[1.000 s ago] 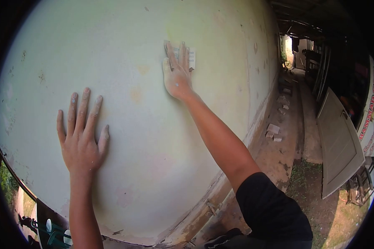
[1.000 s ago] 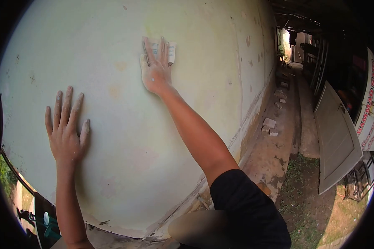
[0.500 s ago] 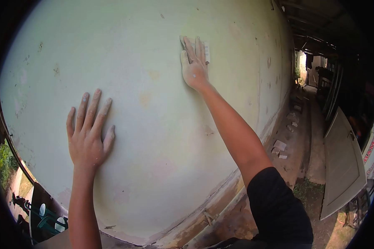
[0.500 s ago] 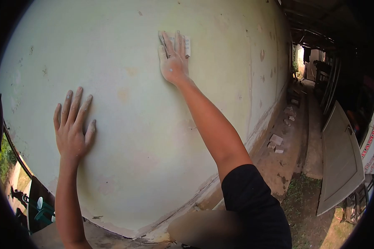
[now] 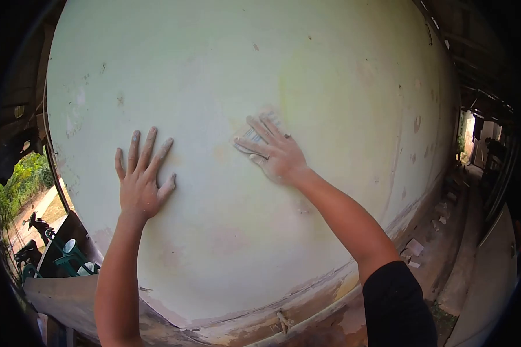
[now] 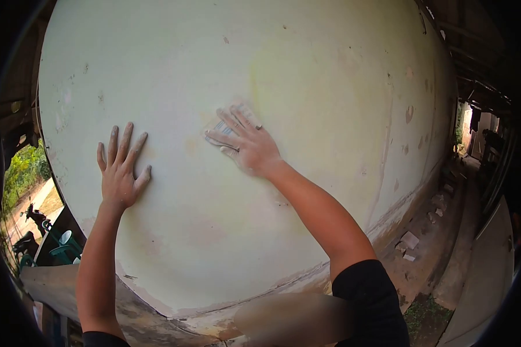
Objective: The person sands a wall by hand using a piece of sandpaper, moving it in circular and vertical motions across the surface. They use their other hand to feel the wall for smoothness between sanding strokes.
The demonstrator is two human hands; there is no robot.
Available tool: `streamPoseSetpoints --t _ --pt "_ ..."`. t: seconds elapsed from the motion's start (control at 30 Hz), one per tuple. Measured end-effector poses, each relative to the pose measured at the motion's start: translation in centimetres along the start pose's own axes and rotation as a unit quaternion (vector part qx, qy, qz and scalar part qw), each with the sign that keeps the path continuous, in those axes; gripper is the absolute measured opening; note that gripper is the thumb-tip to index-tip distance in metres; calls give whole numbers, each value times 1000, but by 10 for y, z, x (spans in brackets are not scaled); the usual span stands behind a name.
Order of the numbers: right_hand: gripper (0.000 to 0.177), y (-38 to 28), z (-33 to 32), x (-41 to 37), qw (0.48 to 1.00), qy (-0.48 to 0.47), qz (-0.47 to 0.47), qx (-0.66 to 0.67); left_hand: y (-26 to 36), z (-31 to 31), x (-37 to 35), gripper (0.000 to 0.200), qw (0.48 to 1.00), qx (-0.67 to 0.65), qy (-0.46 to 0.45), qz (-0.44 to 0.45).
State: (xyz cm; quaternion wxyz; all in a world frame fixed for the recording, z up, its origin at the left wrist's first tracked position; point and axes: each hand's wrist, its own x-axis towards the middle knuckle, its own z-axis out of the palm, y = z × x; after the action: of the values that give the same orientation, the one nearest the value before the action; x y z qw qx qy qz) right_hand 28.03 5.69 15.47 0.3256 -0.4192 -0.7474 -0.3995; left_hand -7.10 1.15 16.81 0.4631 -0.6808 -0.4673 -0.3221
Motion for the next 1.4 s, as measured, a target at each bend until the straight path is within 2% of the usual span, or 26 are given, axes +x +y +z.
streamPoseSetpoints --t 0.03,0.1,0.13,0.2,0.23,0.3,0.37,0.43,0.47,0.53,0.57,0.63,0.77,0.8,0.87,0.93,0.97,1.0,1.03,1.1,1.2,1.23,1.27,1.37,1.4 --pt "52 15 -14 18 998 33 48 -23 1 1 1 80 1000 -12 -21 -5" --pt "56 50 -18 61 981 158 110 -29 2 3 1 80 1000 -5 -16 -8" --pt "56 50 -21 75 981 161 106 -20 1 3 -1 80 1000 -9 -16 -2" --pt "59 43 -23 95 955 188 226 40 0 -2 0 78 999 -3 -31 -3" --pt "59 29 -20 90 955 187 225 46 -2 -4 0 77 999 -16 -36 10" --pt "59 -16 -9 58 991 88 98 25 -10 -3 3 72 999 -17 -29 35" --pt "56 -61 22 6 999 24 -33 9 -18 6 8 70 999 7 -13 41" --pt "54 -88 37 -32 994 -51 -100 15 -20 8 5 67 999 26 -4 47" --pt "54 -83 37 -35 994 -49 -100 14 -20 6 10 66 999 26 -6 46" --pt "53 -58 27 -33 980 -126 -149 48 -29 2 18 64 998 33 3 47" --pt "53 -49 13 -23 981 -117 -150 45 -35 1 18 65 998 18 11 57" --pt "51 -29 -23 8 991 -134 24 6 -49 2 17 66 997 11 29 67" --pt "50 33 -24 79 979 128 159 20 -59 0 12 67 998 -3 38 50" --pt "50 32 -29 94 979 130 158 22 -59 0 11 68 998 -2 39 53" --pt "51 9 -42 122 934 176 299 87 -62 2 10 69 998 -4 38 53" --pt "54 -43 -25 115 970 129 194 74 -61 0 11 68 997 -26 40 58" --pt "58 -77 -5 96 988 89 111 54 -63 -2 10 68 997 -32 42 58" --pt "61 -118 0 70 995 10 51 82 -65 -4 12 68 998 -23 50 44" --pt "62 -147 27 42 999 30 -25 32 -64 -3 16 68 998 -21 59 30" --pt "60 -169 32 0 986 -61 -112 108 -68 1 23 69 992 -21 123 -29" --pt "57 -115 28 -1 991 -60 -91 73 -67 5 23 70 990 -16 135 -47" --pt "54 -90 21 10 997 -9 -58 57 -67 4 23 71 990 -16 127 -55" --pt "53 -76 -16 28 993 -101 51 27 -68 5 23 71 991 -14 125 -51" --pt "53 -19 -30 71 986 1 168 17 -68 7 22 73 990 -10 134 -49" --pt "53 3 -31 89 977 70 196 52 -68 8 22 73 989 -8 136 -50"
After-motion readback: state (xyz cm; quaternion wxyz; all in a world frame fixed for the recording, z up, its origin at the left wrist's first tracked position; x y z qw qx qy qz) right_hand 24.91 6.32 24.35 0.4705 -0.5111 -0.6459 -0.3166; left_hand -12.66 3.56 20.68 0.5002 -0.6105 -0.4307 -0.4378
